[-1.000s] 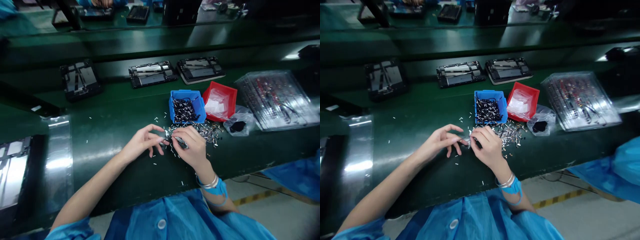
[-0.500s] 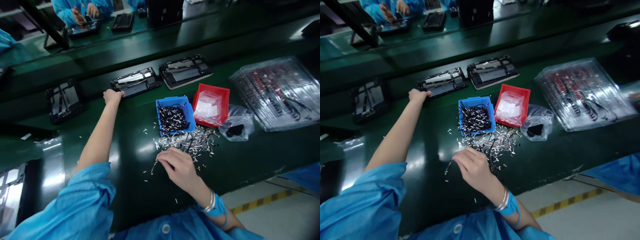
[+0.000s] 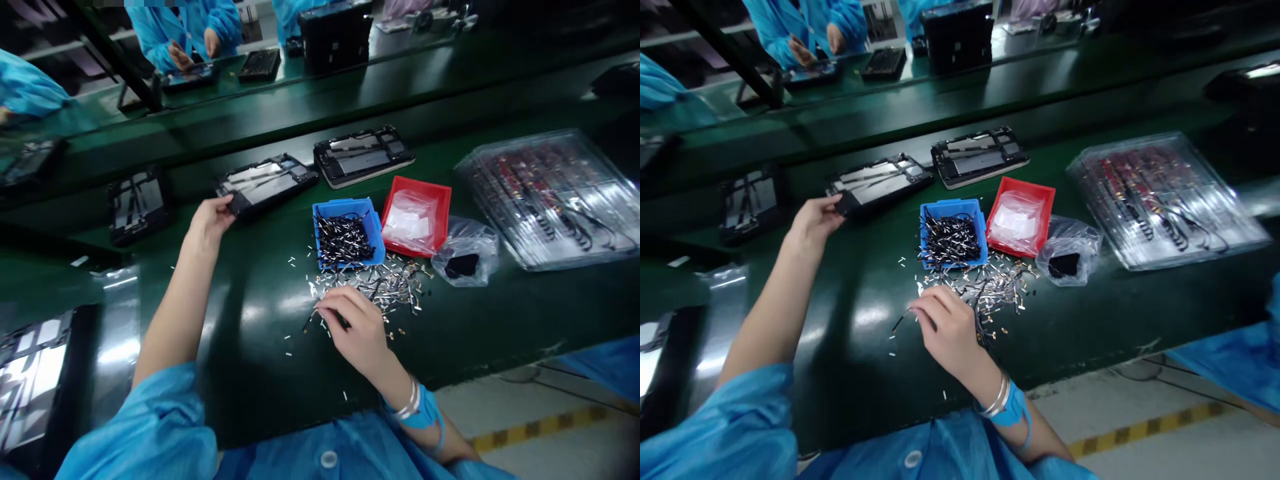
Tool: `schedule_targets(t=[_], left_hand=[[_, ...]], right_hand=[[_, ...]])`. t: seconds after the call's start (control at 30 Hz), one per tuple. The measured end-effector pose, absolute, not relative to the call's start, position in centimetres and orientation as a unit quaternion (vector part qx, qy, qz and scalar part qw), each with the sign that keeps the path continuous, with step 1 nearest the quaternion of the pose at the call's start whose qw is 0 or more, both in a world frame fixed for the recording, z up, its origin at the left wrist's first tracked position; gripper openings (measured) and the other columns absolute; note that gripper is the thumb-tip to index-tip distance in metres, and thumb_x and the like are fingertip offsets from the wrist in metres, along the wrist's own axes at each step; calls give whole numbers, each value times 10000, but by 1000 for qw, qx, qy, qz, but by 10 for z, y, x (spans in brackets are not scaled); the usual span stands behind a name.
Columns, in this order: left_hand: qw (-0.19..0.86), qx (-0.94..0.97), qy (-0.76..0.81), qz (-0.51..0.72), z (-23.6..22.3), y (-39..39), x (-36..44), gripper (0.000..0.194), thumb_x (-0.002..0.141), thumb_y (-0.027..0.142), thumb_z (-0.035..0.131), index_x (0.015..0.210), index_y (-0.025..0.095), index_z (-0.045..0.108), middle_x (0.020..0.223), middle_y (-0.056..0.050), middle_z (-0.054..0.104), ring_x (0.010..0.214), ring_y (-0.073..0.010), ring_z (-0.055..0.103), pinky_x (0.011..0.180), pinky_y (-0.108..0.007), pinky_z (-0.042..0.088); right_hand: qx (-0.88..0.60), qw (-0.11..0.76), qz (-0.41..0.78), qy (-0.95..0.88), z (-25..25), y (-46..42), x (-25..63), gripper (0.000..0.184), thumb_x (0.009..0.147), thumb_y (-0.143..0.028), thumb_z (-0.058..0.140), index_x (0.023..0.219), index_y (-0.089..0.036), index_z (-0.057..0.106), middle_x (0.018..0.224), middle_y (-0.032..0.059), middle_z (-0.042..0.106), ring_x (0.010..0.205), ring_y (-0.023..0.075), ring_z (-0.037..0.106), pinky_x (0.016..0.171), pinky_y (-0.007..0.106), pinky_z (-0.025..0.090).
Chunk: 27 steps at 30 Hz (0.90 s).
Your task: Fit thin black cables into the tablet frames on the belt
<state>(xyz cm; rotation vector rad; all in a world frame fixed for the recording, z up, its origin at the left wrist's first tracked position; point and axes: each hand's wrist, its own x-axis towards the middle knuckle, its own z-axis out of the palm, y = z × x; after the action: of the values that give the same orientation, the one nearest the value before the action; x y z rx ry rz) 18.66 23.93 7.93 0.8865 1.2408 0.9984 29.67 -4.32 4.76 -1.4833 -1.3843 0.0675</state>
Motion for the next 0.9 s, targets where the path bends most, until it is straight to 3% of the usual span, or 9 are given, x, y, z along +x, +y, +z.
schedule_targets(t=[0.1,0.3,0.43,0.57,0.7,0.8,0.9], left_hand=[[621,356,542,440,82,171,138,172,678,-36,588,701,134,572,650,12,608,645,-101,623,652,-188,549],[638,288,558,446,53,26,56,288,578,83,781,783,181,604,829,18,705,803,-129,686,742,-188,567],[717,219,513,418,33,-39,45,259,662,200,811,852,223,636,951,17,716,1024,-177,673,897,-259,548],[880,131,372,265,22,-73,45,189,701,268,785,854,205,693,1164,-57,693,1183,-276,609,882,-320,548],[947,196,239,82,25,-76,30,298,810,327,657,1046,156,723,1163,-155,694,1087,-279,663,847,-329,532],[860,427,260,101,33,-61,11,257,911,320,537,1001,174,728,1017,-122,732,946,-233,692,836,-340,521],[582,657,391,278,32,-40,-4,213,937,239,491,992,191,691,961,-91,717,911,-204,666,850,-342,511]], right_hand=[[-623,550,49,-554,48,-45,298,143,858,-79,586,789,-190,644,770,26,679,654,115,631,554,235,517],[-648,568,115,-495,42,-38,300,157,815,-143,639,925,-228,712,742,-6,686,597,114,606,472,233,466],[-646,581,206,-451,40,-31,294,34,746,-201,708,763,-217,733,730,12,709,614,136,632,502,254,493],[-632,554,311,-444,49,-24,272,44,692,-232,759,725,-213,738,670,10,709,526,118,608,489,252,506],[-604,478,413,-486,55,-6,242,98,688,-265,766,757,-198,747,665,17,699,550,120,607,494,259,504],[-585,417,469,-514,50,13,222,183,691,-240,751,862,-177,743,670,4,678,560,104,583,519,260,498],[-576,376,505,-520,41,25,208,282,685,-189,733,964,-158,718,658,-22,644,575,90,568,551,253,492]])
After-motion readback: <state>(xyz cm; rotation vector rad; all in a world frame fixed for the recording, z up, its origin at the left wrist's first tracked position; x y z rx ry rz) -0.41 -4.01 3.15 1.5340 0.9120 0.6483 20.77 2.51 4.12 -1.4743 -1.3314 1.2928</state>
